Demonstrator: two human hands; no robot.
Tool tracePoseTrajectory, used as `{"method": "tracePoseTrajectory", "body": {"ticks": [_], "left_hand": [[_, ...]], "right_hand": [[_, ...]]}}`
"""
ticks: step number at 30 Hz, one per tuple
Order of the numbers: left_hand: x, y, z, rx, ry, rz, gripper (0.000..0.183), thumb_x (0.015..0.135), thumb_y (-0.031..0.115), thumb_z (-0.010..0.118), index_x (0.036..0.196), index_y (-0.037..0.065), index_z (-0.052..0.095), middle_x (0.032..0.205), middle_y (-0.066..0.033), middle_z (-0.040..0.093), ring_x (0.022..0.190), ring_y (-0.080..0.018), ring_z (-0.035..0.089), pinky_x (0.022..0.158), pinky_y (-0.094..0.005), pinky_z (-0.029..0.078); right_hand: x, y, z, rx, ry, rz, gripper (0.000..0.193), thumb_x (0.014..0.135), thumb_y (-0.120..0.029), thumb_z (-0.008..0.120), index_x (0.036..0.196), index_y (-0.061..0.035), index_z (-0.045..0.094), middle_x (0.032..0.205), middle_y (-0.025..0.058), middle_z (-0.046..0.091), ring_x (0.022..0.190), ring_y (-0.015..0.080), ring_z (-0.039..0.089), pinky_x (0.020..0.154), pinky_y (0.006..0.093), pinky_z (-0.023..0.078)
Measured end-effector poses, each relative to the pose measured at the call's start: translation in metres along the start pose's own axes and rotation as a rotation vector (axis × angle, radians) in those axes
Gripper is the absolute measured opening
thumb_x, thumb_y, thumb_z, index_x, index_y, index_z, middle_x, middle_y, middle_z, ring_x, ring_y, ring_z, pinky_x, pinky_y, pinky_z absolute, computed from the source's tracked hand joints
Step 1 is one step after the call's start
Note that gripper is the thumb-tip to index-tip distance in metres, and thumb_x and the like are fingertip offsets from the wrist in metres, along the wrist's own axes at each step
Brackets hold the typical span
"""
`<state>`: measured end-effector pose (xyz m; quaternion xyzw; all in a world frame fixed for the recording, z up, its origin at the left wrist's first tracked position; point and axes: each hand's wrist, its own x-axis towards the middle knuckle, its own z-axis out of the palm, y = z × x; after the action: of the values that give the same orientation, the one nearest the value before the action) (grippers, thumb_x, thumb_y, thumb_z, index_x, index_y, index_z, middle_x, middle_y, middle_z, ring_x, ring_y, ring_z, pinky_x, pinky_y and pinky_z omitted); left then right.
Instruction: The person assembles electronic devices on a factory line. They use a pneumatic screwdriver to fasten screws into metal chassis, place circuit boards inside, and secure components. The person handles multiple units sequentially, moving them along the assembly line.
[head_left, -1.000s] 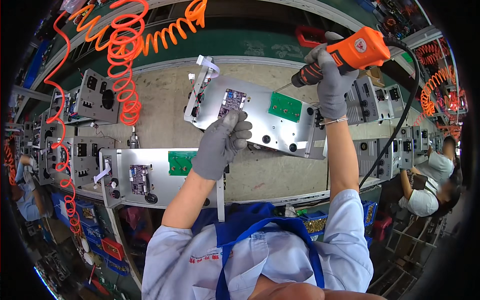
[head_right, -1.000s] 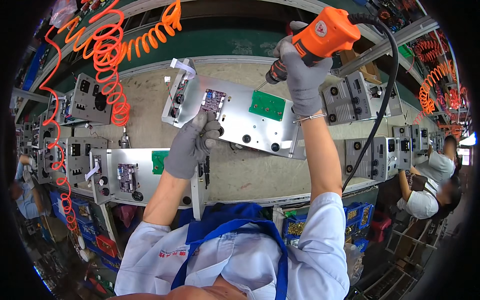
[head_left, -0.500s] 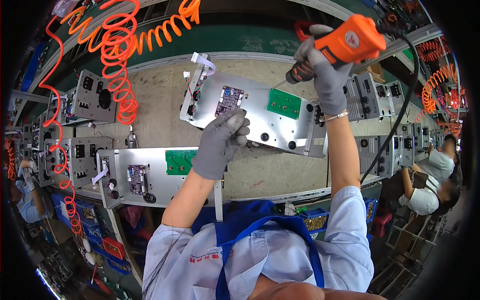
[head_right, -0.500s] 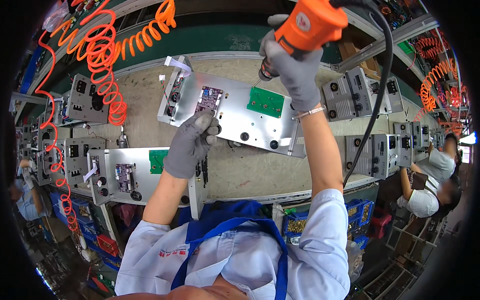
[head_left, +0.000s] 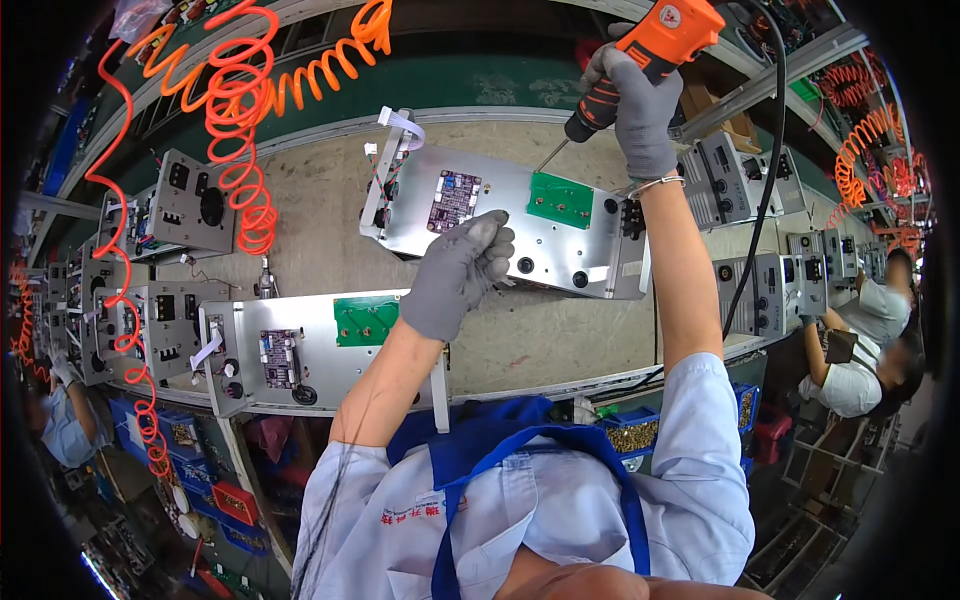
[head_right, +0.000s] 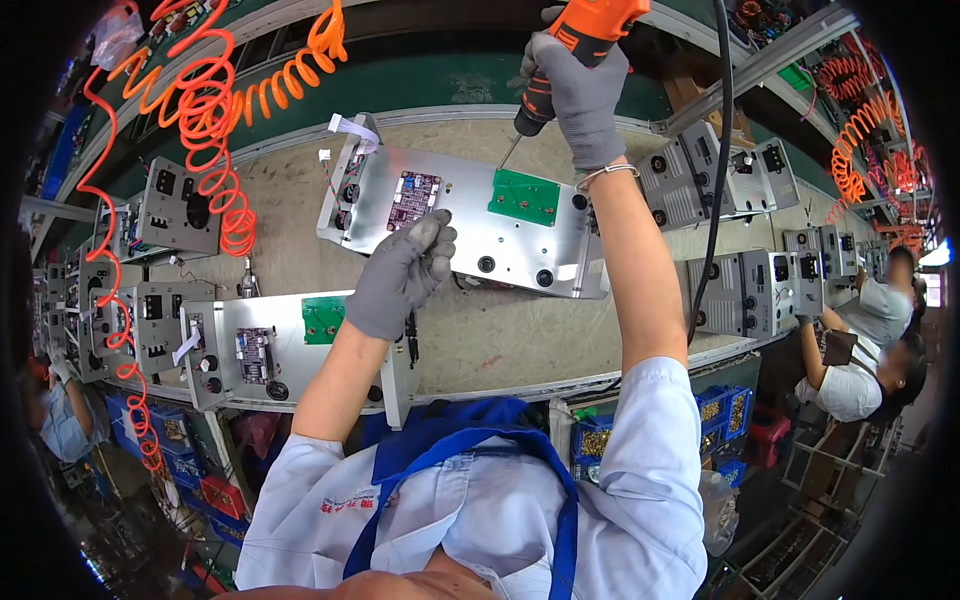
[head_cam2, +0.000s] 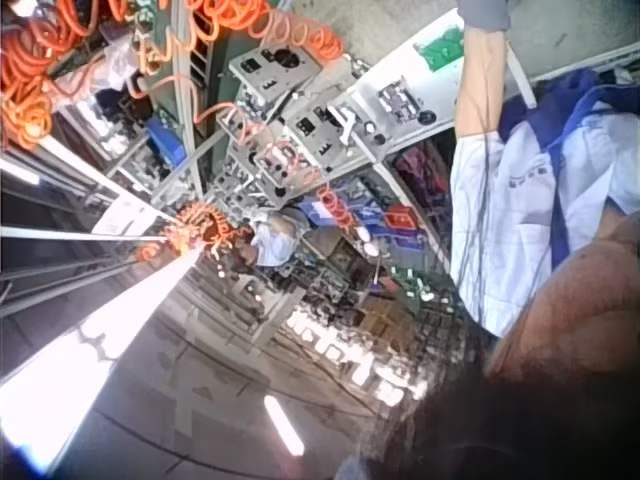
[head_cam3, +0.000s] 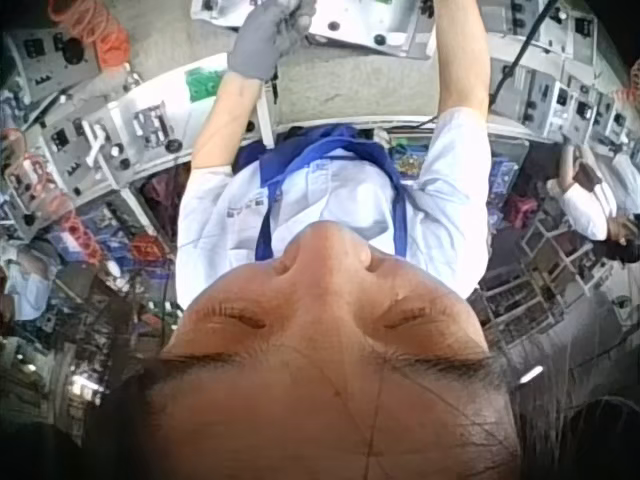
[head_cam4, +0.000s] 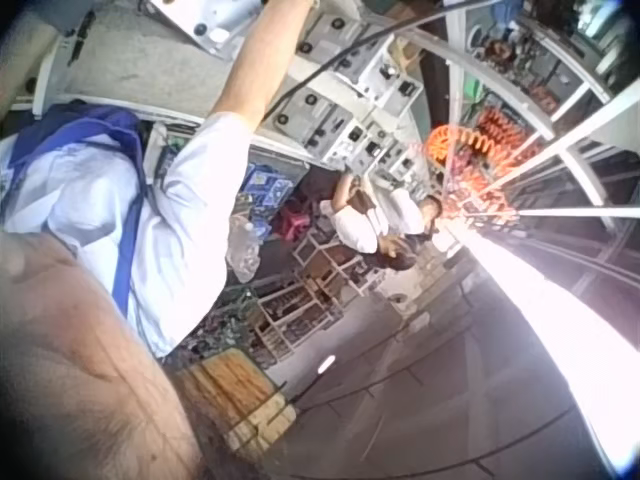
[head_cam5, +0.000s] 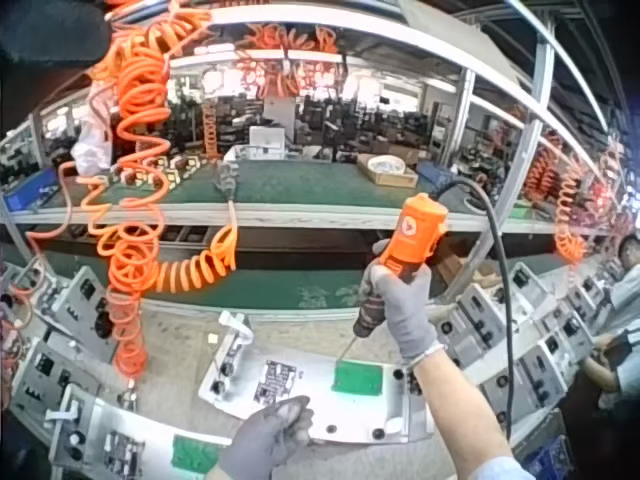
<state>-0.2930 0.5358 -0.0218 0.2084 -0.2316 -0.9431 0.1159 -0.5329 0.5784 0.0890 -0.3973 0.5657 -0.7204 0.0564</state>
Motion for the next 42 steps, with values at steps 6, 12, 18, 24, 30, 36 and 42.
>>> {"method": "tracePoseTrajectory", "body": {"ticks": [6, 12, 18, 24, 30, 36, 42], "left_hand": [[0.005, 0.001, -0.005, 0.055, 0.033, 0.015, 0.041, 0.094, 0.018, 0.056, 0.124, -0.007, 0.046, 0.093, -0.0065, 0.054, 0.075, -0.0104, 0.052, 0.064, -0.0213, 0.049], [0.005, 0.000, -0.006, -0.001, -0.022, 0.037, 0.038, 0.093, 0.014, 0.056, 0.123, -0.007, 0.046, 0.096, -0.0085, 0.055, 0.082, -0.0132, 0.056, 0.070, -0.0222, 0.053], [0.008, -0.002, -0.008, -0.053, -0.027, 0.038, 0.035, 0.093, 0.010, 0.054, 0.123, -0.007, 0.046, 0.096, -0.0094, 0.055, 0.082, -0.0135, 0.057, 0.072, -0.0227, 0.054], [0.006, -0.001, -0.009, -0.067, 0.021, 0.032, 0.034, 0.093, 0.012, 0.054, 0.121, -0.005, 0.048, 0.096, -0.0083, 0.055, 0.080, -0.0123, 0.056, 0.071, -0.0227, 0.053], [0.005, -0.001, -0.009, -0.110, 0.023, 0.055, 0.034, 0.092, 0.013, 0.056, 0.121, -0.004, 0.050, 0.095, -0.0074, 0.057, 0.080, -0.0114, 0.057, 0.069, -0.0220, 0.052], [0.001, 0.005, 0.001, -0.074, 0.089, 0.028, 0.032, 0.092, 0.015, 0.056, 0.119, -0.002, 0.052, 0.095, -0.0050, 0.056, 0.080, -0.0107, 0.054, 0.068, -0.0214, 0.050], [0.003, 0.000, -0.005, -0.070, 0.063, -0.004, 0.034, 0.092, 0.018, 0.058, 0.120, 0.000, 0.052, 0.096, -0.0050, 0.057, 0.080, -0.0106, 0.054, 0.067, -0.0218, 0.050]], "right_hand": [[-0.009, 0.004, 0.005, -0.021, -0.096, -0.044, 0.033, 0.077, -0.007, 0.057, 0.107, 0.0050, 0.051, 0.071, 0.0073, 0.059, 0.062, 0.0142, 0.059, 0.062, 0.0291, 0.051], [0.007, 0.009, 0.022, -0.014, -0.075, 0.062, 0.032, 0.076, -0.006, 0.059, 0.106, 0.0014, 0.053, 0.066, 0.0051, 0.057, 0.057, 0.0121, 0.056, 0.057, 0.0263, 0.049], [0.008, 0.004, 0.017, 0.020, -0.070, -0.016, 0.032, 0.077, -0.007, 0.059, 0.107, 0.0029, 0.052, 0.067, 0.0060, 0.058, 0.059, 0.0127, 0.057, 0.058, 0.0271, 0.050], [-0.013, 0.003, 0.022, -0.014, -0.063, -0.061, 0.036, 0.075, -0.008, 0.058, 0.109, 0.0050, 0.051, 0.070, 0.0078, 0.060, 0.060, 0.0142, 0.058, 0.060, 0.0285, 0.051], [0.005, 0.010, 0.025, -0.016, -0.041, -0.029, 0.032, 0.077, -0.010, 0.057, 0.105, 0.0040, 0.052, 0.070, 0.0079, 0.060, 0.059, 0.0146, 0.058, 0.060, 0.0280, 0.049], [0.012, 0.033, -0.009, 0.084, 0.029, 0.023, 0.016, 0.080, -0.011, 0.057, 0.090, 0.0014, 0.054, 0.070, 0.0092, 0.057, 0.058, 0.0171, 0.057, 0.057, 0.0319, 0.051], [0.004, 0.018, 0.007, -0.011, -0.197, -0.025, 0.029, 0.079, -0.010, 0.057, 0.105, 0.0005, 0.052, 0.077, 0.0101, 0.061, 0.061, 0.0161, 0.058, 0.060, 0.0306, 0.051]]}}
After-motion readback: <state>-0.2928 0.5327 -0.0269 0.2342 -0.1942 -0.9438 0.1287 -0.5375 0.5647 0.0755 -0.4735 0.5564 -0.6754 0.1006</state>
